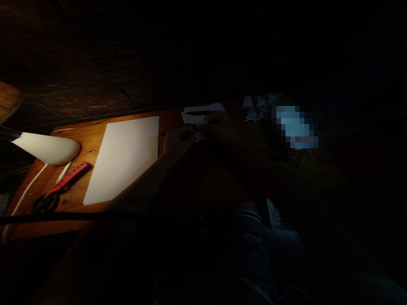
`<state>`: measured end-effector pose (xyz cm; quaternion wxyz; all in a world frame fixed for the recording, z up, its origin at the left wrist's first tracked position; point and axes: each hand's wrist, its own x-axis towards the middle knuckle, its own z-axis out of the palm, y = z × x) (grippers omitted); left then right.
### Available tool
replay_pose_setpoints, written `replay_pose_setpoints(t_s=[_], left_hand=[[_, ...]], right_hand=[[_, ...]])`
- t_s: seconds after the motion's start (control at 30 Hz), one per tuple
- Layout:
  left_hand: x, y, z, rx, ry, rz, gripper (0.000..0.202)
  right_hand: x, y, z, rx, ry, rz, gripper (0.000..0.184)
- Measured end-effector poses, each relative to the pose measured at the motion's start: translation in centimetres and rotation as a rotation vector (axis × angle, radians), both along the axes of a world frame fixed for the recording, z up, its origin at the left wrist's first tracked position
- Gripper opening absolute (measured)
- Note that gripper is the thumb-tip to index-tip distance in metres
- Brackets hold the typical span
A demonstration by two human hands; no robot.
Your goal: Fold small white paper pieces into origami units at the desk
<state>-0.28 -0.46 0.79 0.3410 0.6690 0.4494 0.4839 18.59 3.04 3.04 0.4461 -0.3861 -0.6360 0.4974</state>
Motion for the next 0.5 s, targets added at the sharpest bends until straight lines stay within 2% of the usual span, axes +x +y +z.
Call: replay_pose_setpoints(t_s=[0.17,0.37,0.5], left_hand=[[-0.03,-0.1,0.02,-0.012,-0.014,0.021,0.015],[0.0,0.32,-0.49,-0.008,-0.079,-0.051,0.023],[-0.16,0.42,-0.62,0.002,-0.092,-0.088,0.026]], right_hand=[[-0.05,-0.19,-0.06,0.002,-0.002,0.024,0.043],[0.46,-0.43,0.29,-0.038,0.049,-0.042,0.028],[0.39,-0.36,0.08,-0.057,0.075,-0.038,0.03]])
